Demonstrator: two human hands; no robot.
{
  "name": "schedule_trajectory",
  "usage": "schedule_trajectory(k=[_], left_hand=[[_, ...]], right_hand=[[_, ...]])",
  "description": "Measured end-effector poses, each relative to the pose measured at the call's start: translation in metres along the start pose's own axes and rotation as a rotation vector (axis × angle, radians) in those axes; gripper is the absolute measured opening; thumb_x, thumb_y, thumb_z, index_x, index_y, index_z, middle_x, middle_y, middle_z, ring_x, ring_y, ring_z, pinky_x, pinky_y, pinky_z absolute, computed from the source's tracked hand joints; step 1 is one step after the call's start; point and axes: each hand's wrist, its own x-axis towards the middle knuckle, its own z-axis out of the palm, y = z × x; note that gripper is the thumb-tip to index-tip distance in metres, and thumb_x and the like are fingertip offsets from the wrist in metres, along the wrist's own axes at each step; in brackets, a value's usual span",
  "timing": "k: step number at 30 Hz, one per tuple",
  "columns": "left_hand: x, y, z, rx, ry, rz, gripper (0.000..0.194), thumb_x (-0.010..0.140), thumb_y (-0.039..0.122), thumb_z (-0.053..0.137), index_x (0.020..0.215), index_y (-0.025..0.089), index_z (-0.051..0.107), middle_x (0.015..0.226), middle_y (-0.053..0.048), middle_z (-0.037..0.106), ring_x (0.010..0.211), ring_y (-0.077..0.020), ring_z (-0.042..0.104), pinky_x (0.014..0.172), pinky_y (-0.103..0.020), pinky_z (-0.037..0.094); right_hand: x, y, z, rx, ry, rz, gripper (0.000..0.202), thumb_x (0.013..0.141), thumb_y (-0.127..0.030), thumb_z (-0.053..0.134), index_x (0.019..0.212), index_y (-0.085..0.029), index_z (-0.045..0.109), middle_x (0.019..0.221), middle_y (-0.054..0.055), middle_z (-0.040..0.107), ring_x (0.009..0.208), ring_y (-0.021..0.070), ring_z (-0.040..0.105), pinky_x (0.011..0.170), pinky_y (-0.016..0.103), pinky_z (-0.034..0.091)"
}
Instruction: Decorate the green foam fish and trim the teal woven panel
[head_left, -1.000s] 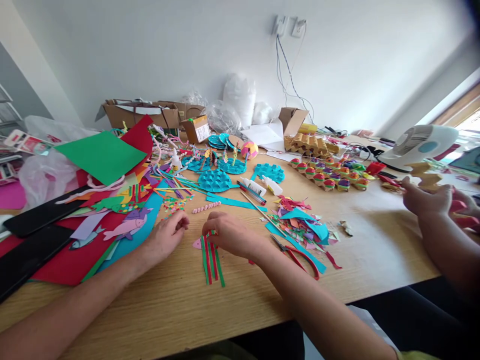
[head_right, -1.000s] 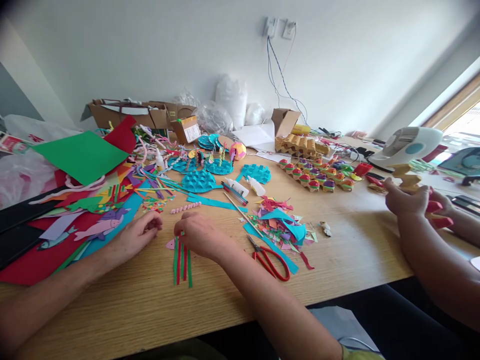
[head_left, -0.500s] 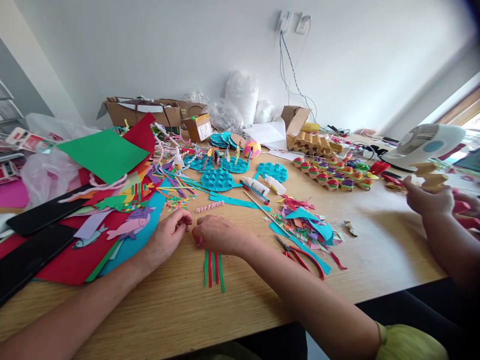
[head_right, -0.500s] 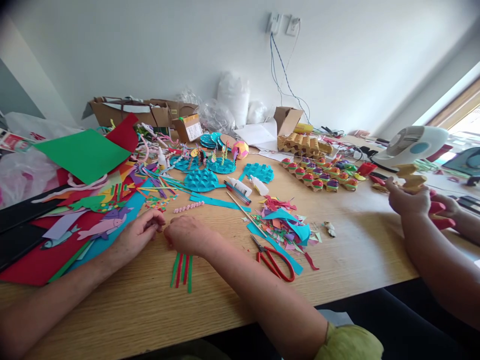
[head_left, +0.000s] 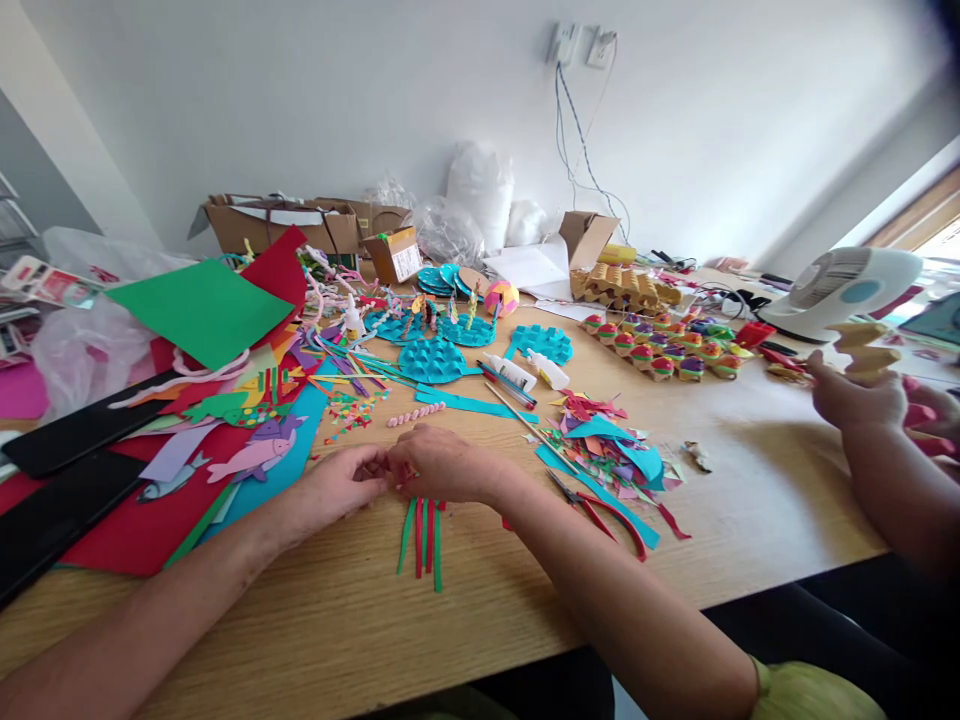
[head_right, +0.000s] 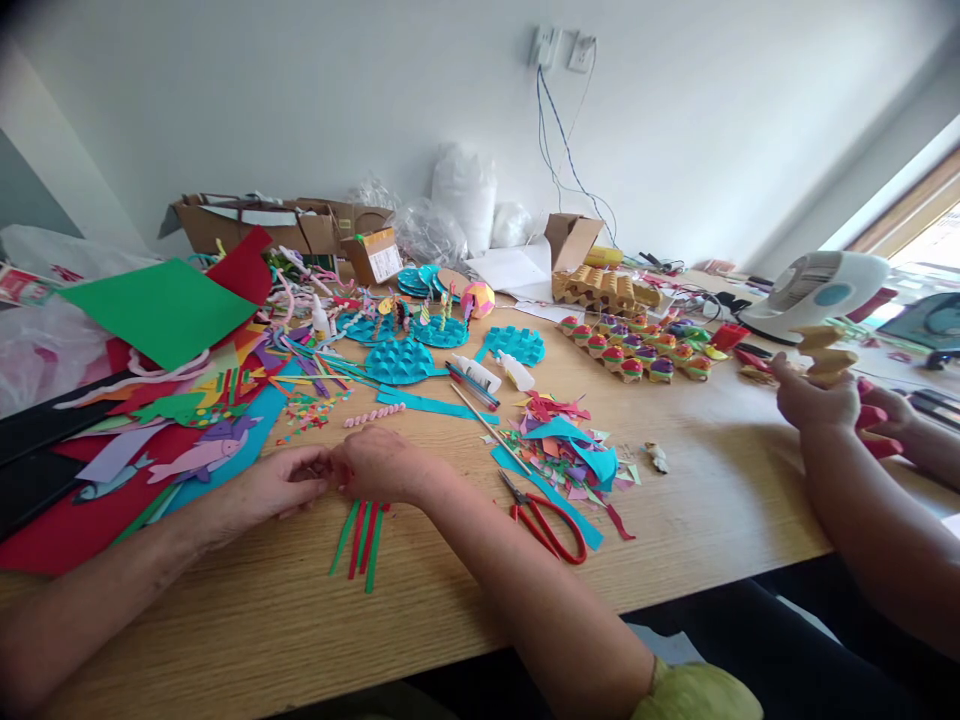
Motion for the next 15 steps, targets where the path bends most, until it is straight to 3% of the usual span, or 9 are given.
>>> schedule_trajectory(k=[6,11,15], left_hand=[[-0.003,0.004,0.006,-0.1,-0.077,-0.051,0.022,0.06,0.032,0.06,0.074,0.016,0.056,0.049,0.006,0.044,0.041,-0.0081,0.037,0.036,-0.019,0.022],[0.0,-0.006,0.011,-0.159,-0.077,-0.087,0.026,0.065,0.036,0.056,0.081,0.016,0.054,0.045,0.007,0.044,0.037,-0.007,0.034,0.035,-0.018,0.018],[0.0,-0.006,0.01,-0.15,-0.044,-0.085,0.022,0.067,0.037,0.054,0.074,0.016,0.052,0.043,0.007,0.044,0.035,-0.0057,0.031,0.035,-0.017,0.018]], right_hand=[[-0.005,0.0,-0.002,0.047,0.085,0.003,0.008,0.071,-0.016,0.055,0.076,-0.015,0.061,0.082,0.005,0.062,0.079,0.0169,0.054,0.065,0.024,0.037],[-0.004,0.002,0.007,0.071,0.172,-0.039,0.004,0.072,-0.016,0.055,0.071,-0.015,0.059,0.078,0.004,0.06,0.075,0.0153,0.053,0.063,0.024,0.036],[-0.006,0.003,0.003,0.125,0.229,-0.021,0.011,0.071,-0.018,0.06,0.081,-0.015,0.06,0.083,0.004,0.06,0.078,0.0154,0.052,0.064,0.023,0.035]])
